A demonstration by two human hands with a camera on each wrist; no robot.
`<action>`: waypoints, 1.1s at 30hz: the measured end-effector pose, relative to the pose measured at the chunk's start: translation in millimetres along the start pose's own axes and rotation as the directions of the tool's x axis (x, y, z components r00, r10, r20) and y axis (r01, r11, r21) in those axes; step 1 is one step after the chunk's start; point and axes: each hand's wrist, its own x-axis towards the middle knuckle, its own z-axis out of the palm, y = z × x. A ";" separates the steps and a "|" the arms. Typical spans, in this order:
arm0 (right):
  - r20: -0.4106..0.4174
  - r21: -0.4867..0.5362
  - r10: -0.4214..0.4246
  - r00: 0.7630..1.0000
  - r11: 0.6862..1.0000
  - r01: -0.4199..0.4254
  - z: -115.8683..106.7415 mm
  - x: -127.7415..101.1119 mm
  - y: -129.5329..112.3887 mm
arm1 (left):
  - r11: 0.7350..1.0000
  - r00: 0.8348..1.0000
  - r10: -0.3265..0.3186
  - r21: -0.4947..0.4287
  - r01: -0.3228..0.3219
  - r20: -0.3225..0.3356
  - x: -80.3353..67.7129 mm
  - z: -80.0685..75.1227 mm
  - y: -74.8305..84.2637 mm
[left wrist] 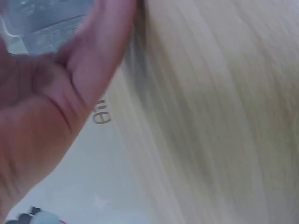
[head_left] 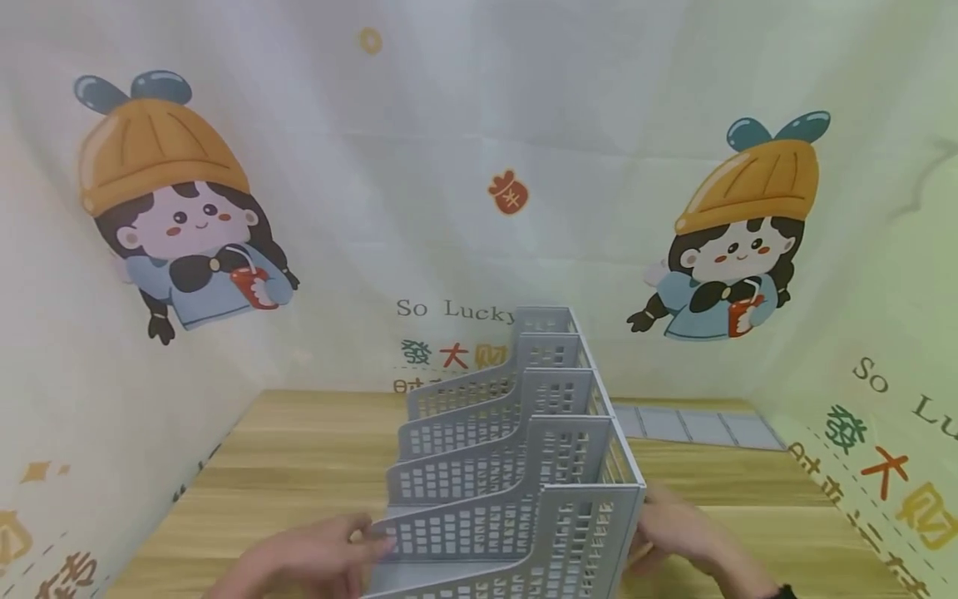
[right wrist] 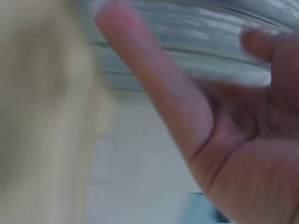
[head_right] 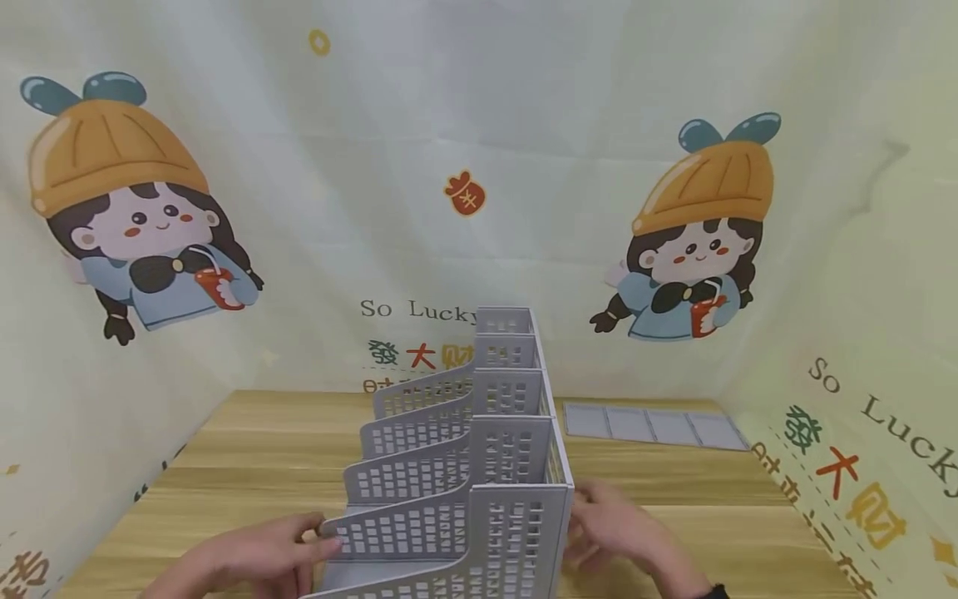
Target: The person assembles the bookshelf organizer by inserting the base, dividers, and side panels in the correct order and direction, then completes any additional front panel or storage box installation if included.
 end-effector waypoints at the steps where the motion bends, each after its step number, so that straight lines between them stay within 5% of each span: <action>1: -0.074 -0.007 -0.024 0.997 1.000 0.023 -3.5 -3.3 -13.2 | 0.998 0.999 0.042 0.053 -0.041 -0.015 1.1 -0.7 -0.1; 4: -0.169 0.005 -0.097 0.981 0.995 0.099 -9.6 -12.4 -50.2 | 0.970 0.984 0.160 0.196 -0.142 -0.083 3.5 -0.1 0.5; 8: -0.131 -0.015 -0.142 0.981 0.990 0.141 -6.3 -20.2 -78.1 | 0.918 0.952 0.257 0.350 -0.186 -0.169 1.8 -1.5 5.7; 13: -0.074 0.018 -0.124 0.990 0.992 0.125 -13.0 -24.7 -73.8 | 0.899 0.921 0.278 0.412 -0.150 -0.272 -16.5 -17.7 28.5; 15: -0.039 0.056 -0.117 0.992 0.991 0.119 -20.0 -27.9 -64.5 | 0.897 0.891 0.307 0.415 -0.153 -0.335 -28.5 -26.3 41.2; 17: -0.011 0.064 -0.097 0.995 0.993 0.098 -24.6 -31.4 -53.5 | 0.882 0.833 0.386 0.424 -0.207 -0.396 -40.4 -34.5 55.9; 20: 0.029 0.010 -0.056 0.998 0.998 0.056 -24.9 -33.6 -34.0 | 0.807 0.691 0.539 0.530 -0.260 -0.481 -56.1 -43.1 83.6; 21: 0.031 -0.031 -0.033 0.999 0.999 0.034 -23.2 -33.4 -27.6 | 0.787 0.655 0.575 0.550 -0.279 -0.491 -60.7 -44.5 93.8; 23: 0.039 -0.092 0.015 0.999 0.996 -0.011 -17.8 -30.4 -15.6 | 0.759 0.609 0.621 0.574 -0.309 -0.494 -68.5 -44.8 113.1; 24: 0.043 -0.119 0.032 0.999 0.992 -0.027 -15.2 -28.2 -10.3 | 0.756 0.607 0.623 0.578 -0.306 -0.494 -71.8 -44.2 121.9; 28: 0.040 -0.216 0.087 0.995 0.973 -0.076 -5.1 -19.0 5.4 | 0.783 0.653 0.604 0.492 -0.380 -0.457 -74.1 -35.8 147.2; 33: 0.043 -0.361 0.152 0.988 0.924 -0.126 -0.2 -9.2 16.0 | 0.757 0.658 0.644 0.444 -0.479 -0.389 -58.6 -21.2 159.1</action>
